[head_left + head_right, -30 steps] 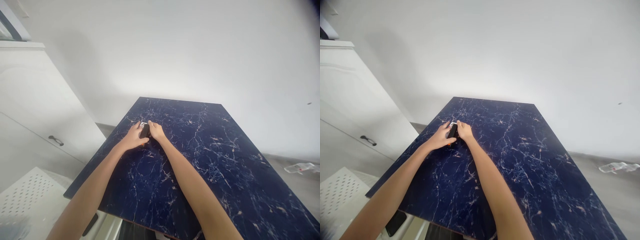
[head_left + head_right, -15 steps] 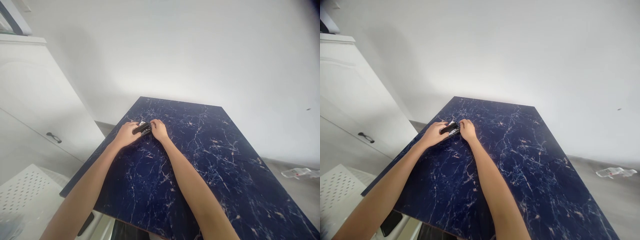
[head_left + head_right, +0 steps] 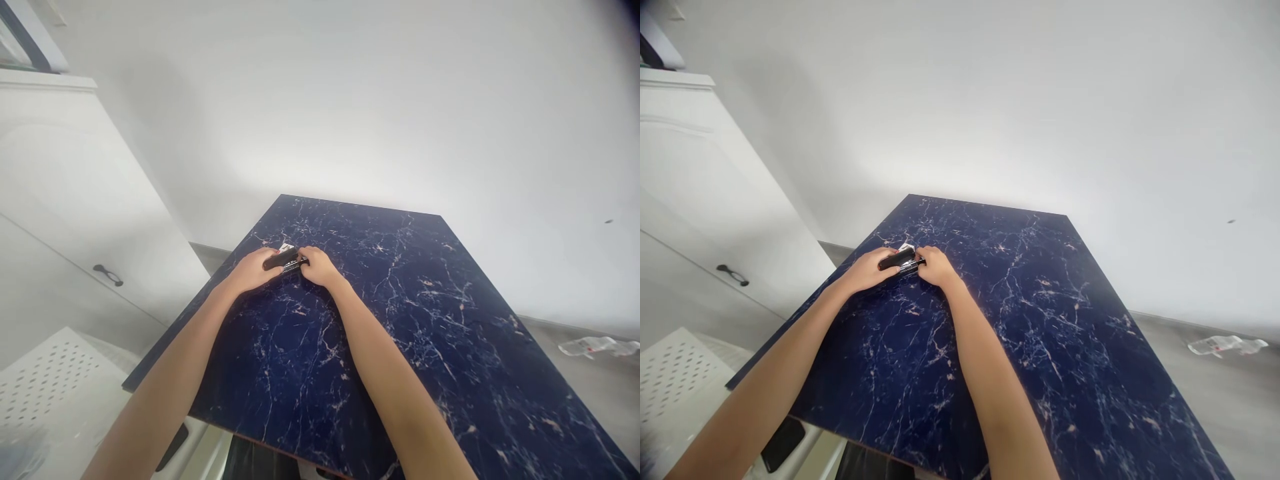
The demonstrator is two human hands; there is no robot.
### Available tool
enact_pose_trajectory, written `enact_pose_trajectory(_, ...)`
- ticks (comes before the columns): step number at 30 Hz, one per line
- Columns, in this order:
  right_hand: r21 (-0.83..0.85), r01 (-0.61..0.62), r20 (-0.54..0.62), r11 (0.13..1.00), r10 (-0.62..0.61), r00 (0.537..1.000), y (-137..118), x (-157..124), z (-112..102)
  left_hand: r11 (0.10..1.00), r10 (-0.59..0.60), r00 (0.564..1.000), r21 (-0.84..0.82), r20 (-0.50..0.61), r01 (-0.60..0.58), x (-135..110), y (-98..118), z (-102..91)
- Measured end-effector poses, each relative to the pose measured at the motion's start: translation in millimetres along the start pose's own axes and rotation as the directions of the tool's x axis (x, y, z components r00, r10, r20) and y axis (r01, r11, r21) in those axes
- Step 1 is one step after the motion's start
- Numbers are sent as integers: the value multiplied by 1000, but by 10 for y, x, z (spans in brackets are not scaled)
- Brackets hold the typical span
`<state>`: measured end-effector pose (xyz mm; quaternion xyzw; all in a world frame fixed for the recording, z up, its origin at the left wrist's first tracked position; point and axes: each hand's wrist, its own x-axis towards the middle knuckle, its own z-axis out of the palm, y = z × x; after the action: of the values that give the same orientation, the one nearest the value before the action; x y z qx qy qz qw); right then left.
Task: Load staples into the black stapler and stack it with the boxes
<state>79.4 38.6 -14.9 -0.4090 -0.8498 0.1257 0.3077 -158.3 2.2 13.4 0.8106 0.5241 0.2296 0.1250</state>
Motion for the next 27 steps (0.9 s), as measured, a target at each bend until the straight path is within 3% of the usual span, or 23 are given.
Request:
enact_pose_trajectory(7, -42, -55, -56, 998, 52, 997, 55, -26, -57, 999, -10, 1000, -36, -25, 9, -1, -62, -51)
enact_pose_trajectory(17, -23, 16, 21, 1000, -15, 1000, 11, -36, -46, 1000, 4, 1000, -12, -2, -4, 8, -53, -25)
enact_pose_trajectory(27, 211, -177, -80, 961, 198, 977, 137, -28, -99, 1000, 6, 1000, -3, 11, -6, 4, -31, -30)
